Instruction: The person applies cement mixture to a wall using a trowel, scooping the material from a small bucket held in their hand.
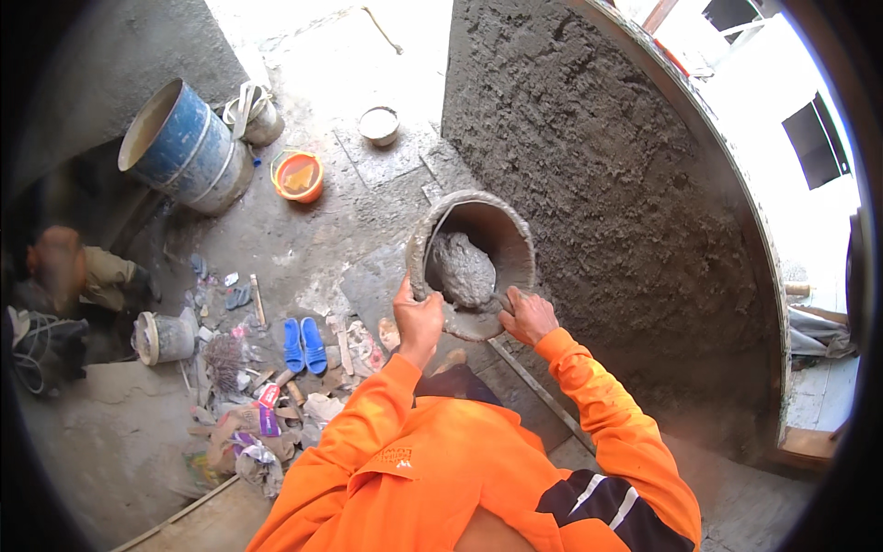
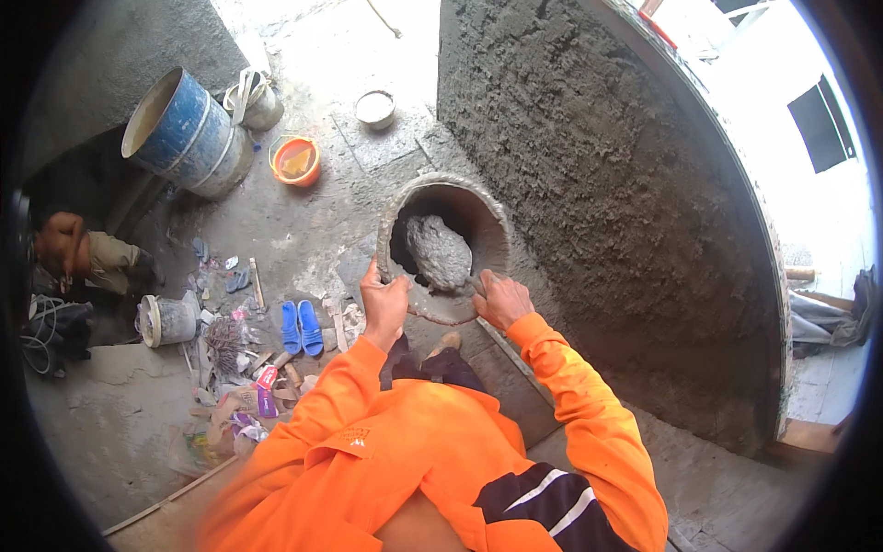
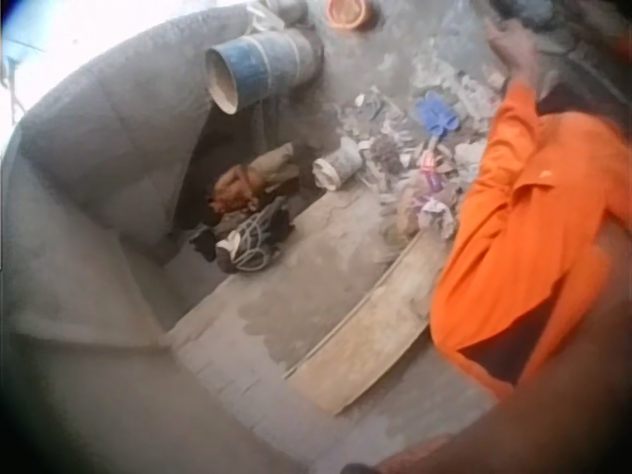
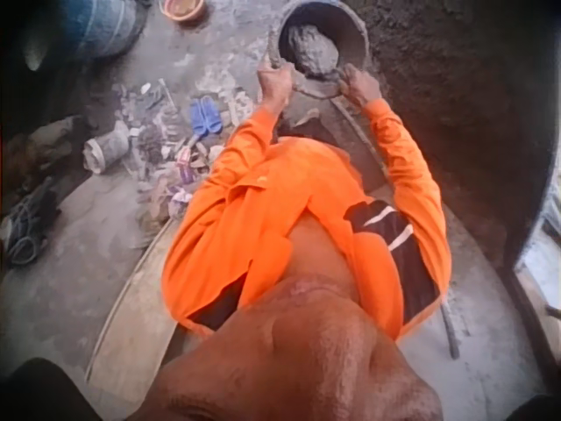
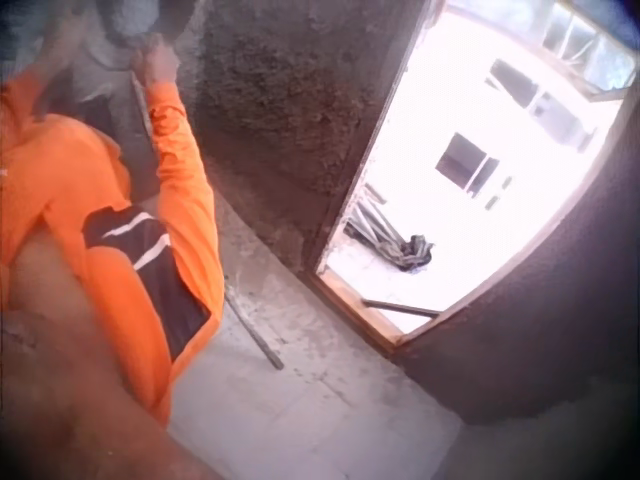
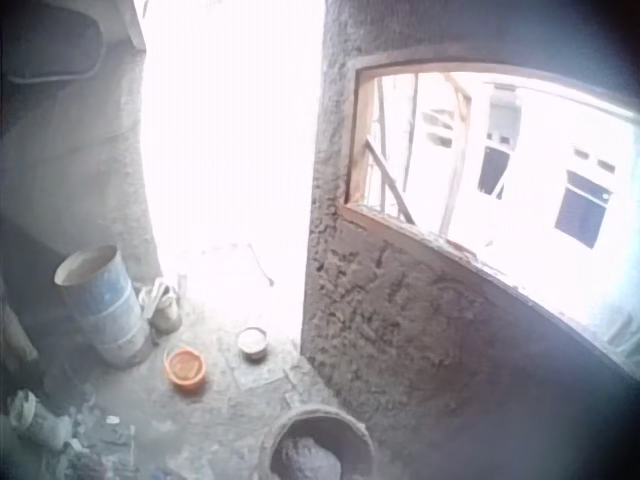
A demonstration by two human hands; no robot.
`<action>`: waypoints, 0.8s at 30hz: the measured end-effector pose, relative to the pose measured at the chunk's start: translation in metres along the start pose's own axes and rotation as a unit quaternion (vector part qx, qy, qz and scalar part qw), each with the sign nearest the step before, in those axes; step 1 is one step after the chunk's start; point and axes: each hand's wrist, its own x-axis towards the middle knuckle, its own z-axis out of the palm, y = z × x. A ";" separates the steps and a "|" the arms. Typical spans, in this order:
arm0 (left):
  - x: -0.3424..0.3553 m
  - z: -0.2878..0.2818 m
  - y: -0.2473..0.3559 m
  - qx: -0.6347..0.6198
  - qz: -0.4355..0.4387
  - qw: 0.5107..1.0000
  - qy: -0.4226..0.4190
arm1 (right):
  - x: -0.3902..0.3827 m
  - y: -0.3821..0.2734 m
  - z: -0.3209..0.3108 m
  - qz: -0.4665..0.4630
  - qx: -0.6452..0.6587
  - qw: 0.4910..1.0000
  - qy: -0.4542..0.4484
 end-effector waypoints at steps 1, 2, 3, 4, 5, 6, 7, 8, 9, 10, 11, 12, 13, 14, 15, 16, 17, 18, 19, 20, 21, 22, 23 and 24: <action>0.006 -0.004 -0.003 -0.012 -0.023 1.000 0.015 | 0.005 -0.002 -0.002 -0.022 -0.015 0.999 0.018; 0.013 -0.010 -0.005 -0.023 -0.046 0.998 0.029 | 0.009 -0.004 -0.004 -0.033 -0.011 0.999 0.019; 0.020 -0.015 -0.007 -0.029 -0.058 0.996 0.057 | 0.011 -0.008 -0.006 -0.044 -0.006 0.999 0.019; 0.026 -0.021 -0.010 -0.032 -0.075 0.993 0.084 | 0.010 -0.014 -0.008 -0.052 0.001 0.999 0.016; 0.031 -0.028 -0.014 -0.035 -0.093 0.989 0.108 | 0.009 -0.021 -0.009 -0.079 0.025 0.996 0.039; 0.034 -0.040 -0.019 -0.030 -0.100 0.987 0.122 | 0.008 -0.031 -0.010 -0.107 0.049 0.991 0.061; 0.037 -0.052 -0.022 -0.028 -0.103 0.985 0.132 | 0.014 -0.038 -0.017 -0.135 0.069 0.984 0.089; 0.039 -0.062 -0.024 -0.005 -0.120 0.978 0.170 | 0.020 -0.045 -0.029 -0.151 0.089 0.983 0.049; 0.041 -0.073 -0.026 0.018 -0.139 0.968 0.207 | 0.026 -0.050 -0.040 -0.164 0.108 0.980 0.009; 0.042 -0.086 -0.025 0.026 -0.143 0.968 0.205 | 0.031 -0.051 -0.049 -0.175 0.130 0.975 -0.032; 0.043 -0.095 -0.021 0.034 -0.147 0.967 0.204 | 0.039 -0.047 -0.058 -0.124 0.229 0.960 -0.105; 0.042 -0.093 -0.007 0.068 -0.166 0.952 0.246 | 0.052 -0.039 -0.068 -0.070 0.325 0.927 -0.176; 0.043 -0.092 0.006 0.101 -0.184 0.935 0.286 | 0.064 -0.031 -0.081 -0.016 0.416 0.877 -0.240; 0.048 -0.101 0.002 0.089 -0.151 0.940 0.293 | 0.083 -0.011 -0.088 -0.003 0.440 0.862 -0.251; 0.052 -0.115 -0.009 0.080 -0.119 0.943 0.300 | 0.105 0.002 -0.106 0.064 0.430 0.870 -0.232; 0.054 -0.130 -0.019 0.075 -0.090 0.946 0.302 | 0.132 0.042 -0.119 0.120 0.417 0.880 -0.192; 0.056 -0.142 -0.029 0.094 -0.083 0.948 0.294 | 0.154 0.084 -0.136 0.144 0.321 0.931 -0.099; 0.061 -0.150 -0.038 0.108 -0.069 0.949 0.289 | 0.171 0.135 -0.158 0.179 0.058 0.982 -0.024; 0.069 -0.157 -0.039 0.123 -0.050 0.946 0.295 | 0.176 0.153 -0.175 0.189 -0.095 0.967 0.139; 0.074 -0.159 -0.026 0.115 -0.070 0.948 0.289 | 0.165 0.140 -0.186 0.146 -0.087 0.959 0.227; 0.077 -0.158 -0.014 0.108 -0.091 0.949 0.281 | 0.144 0.126 -0.195 0.105 -0.078 0.941 0.313; 0.078 -0.154 -0.004 0.103 -0.115 0.951 0.270 | 0.123 0.084 -0.200 0.084 -0.011 0.971 0.223; 0.083 -0.150 0.003 0.101 -0.111 0.960 0.237 | 0.106 0.041 -0.193 0.065 0.055 0.987 0.133; 0.092 -0.143 0.008 0.092 -0.106 0.969 0.201 | 0.099 0.030 -0.166 -0.089 -0.041 0.988 0.116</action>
